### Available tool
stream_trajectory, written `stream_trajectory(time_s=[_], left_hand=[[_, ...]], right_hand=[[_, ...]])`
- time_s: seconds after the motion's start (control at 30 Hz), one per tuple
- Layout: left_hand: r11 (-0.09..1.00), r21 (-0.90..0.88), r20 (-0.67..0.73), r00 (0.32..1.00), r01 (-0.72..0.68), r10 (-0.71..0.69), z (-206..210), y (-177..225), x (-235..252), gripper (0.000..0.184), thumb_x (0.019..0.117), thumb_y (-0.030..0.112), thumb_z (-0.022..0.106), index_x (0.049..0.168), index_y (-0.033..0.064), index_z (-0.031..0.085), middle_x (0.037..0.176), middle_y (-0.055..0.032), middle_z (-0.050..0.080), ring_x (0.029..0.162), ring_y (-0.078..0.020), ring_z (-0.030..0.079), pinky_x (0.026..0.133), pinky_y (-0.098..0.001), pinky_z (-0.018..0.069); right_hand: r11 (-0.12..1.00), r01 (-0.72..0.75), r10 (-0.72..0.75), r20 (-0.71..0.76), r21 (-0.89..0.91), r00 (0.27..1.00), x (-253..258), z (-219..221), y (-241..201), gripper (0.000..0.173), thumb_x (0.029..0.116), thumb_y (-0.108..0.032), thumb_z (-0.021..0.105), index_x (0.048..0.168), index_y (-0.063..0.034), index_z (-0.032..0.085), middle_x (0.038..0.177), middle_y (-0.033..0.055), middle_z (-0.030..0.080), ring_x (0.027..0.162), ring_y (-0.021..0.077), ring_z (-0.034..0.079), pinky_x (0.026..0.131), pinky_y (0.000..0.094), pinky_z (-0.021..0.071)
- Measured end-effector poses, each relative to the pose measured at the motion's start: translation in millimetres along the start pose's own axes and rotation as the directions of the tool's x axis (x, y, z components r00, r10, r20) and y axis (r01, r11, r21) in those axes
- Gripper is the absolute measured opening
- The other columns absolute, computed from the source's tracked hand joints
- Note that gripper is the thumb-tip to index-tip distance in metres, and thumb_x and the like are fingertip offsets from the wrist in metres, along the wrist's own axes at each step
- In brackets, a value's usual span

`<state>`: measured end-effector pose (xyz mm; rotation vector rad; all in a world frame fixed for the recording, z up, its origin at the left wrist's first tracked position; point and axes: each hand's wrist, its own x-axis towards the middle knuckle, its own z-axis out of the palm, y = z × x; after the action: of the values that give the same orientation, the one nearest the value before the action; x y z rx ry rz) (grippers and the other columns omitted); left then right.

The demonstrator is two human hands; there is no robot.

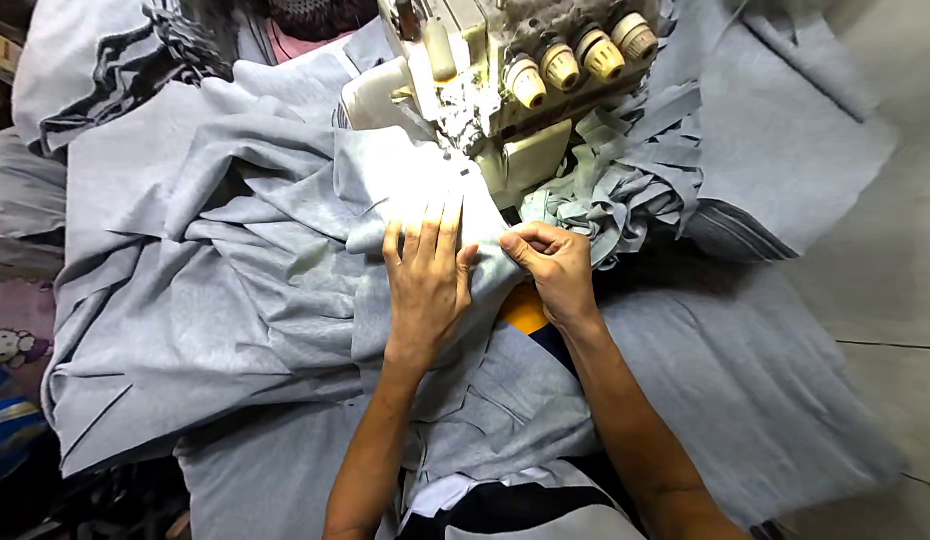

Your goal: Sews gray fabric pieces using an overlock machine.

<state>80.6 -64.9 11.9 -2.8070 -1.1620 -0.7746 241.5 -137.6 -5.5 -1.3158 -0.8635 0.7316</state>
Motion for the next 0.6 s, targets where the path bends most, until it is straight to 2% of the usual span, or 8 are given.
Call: stream_trajectory(time_s=[0.2, 0.33, 0.5, 0.53, 0.6], left_hand=[[1.0, 0.026, -0.002, 1.0, -0.002, 0.002, 2, -2, 0, 0.056, 0.1106, 0.04, 0.03, 0.156, 0.0103, 0.044, 0.154, -0.0101, 0.05, 0.143, -0.0283, 0.044, 0.122, -0.0535, 0.0188], [0.999, 0.04, 0.007, 1.0, 0.0, -0.001, 3, -6, 8, 0.058, 0.1112, 0.042, 0.026, 0.152, 0.0077, 0.048, 0.139, -0.0149, 0.059, 0.133, -0.0325, 0.051, 0.121, -0.0555, 0.0214], [0.996, 0.085, 0.007, 1.0, -0.021, 0.02, 2, -18, 15, 0.054, 0.1114, 0.04, 0.029, 0.137, 0.0048, 0.061, 0.122, -0.0189, 0.064, 0.124, -0.0376, 0.055, 0.115, -0.0598, 0.0287], [0.996, 0.087, 0.001, 1.0, -0.027, 0.027, 1, -21, 18, 0.053, 0.1112, 0.038, 0.029, 0.136, 0.0049, 0.062, 0.123, -0.0184, 0.064, 0.125, -0.0374, 0.054, 0.115, -0.0589, 0.0293], [0.996, 0.079, -0.004, 0.999, -0.036, 0.037, -1, -27, 23, 0.052, 0.1107, 0.034, 0.028, 0.141, 0.0066, 0.061, 0.137, -0.0171, 0.062, 0.136, -0.0363, 0.049, 0.119, -0.0563, 0.0278]], right_hand=[[1.0, 0.013, -0.013, 0.004, -0.011, 1.0, 2, 1, 0, 0.007, 0.0947, -0.013, 0.074, 0.096, -0.0065, 0.077, 0.081, 0.0005, 0.073, 0.066, 0.0056, 0.065, 0.06, 0.0219, 0.0555], [0.999, 0.035, -0.035, 0.015, -0.042, 0.999, 8, 3, -3, 0.008, 0.0957, -0.014, 0.074, 0.098, -0.0075, 0.076, 0.079, 0.0005, 0.072, 0.063, 0.0058, 0.064, 0.056, 0.0217, 0.054], [0.992, 0.038, -0.037, 0.012, -0.122, 0.999, 15, 9, -10, 0.011, 0.0974, -0.021, 0.072, 0.096, -0.0108, 0.075, 0.072, 0.0008, 0.068, 0.051, 0.008, 0.056, 0.044, 0.0224, 0.0462], [0.99, 0.034, -0.032, 0.01, -0.139, 0.999, 16, 10, -11, 0.011, 0.0977, -0.022, 0.072, 0.095, -0.0113, 0.075, 0.071, 0.0012, 0.067, 0.05, 0.0091, 0.055, 0.042, 0.0232, 0.0451], [0.986, 0.025, -0.025, 0.004, -0.167, 1.0, 18, 12, -14, 0.014, 0.0982, -0.025, 0.072, 0.093, -0.0119, 0.074, 0.068, 0.0015, 0.066, 0.046, 0.0103, 0.053, 0.04, 0.0241, 0.0432]])
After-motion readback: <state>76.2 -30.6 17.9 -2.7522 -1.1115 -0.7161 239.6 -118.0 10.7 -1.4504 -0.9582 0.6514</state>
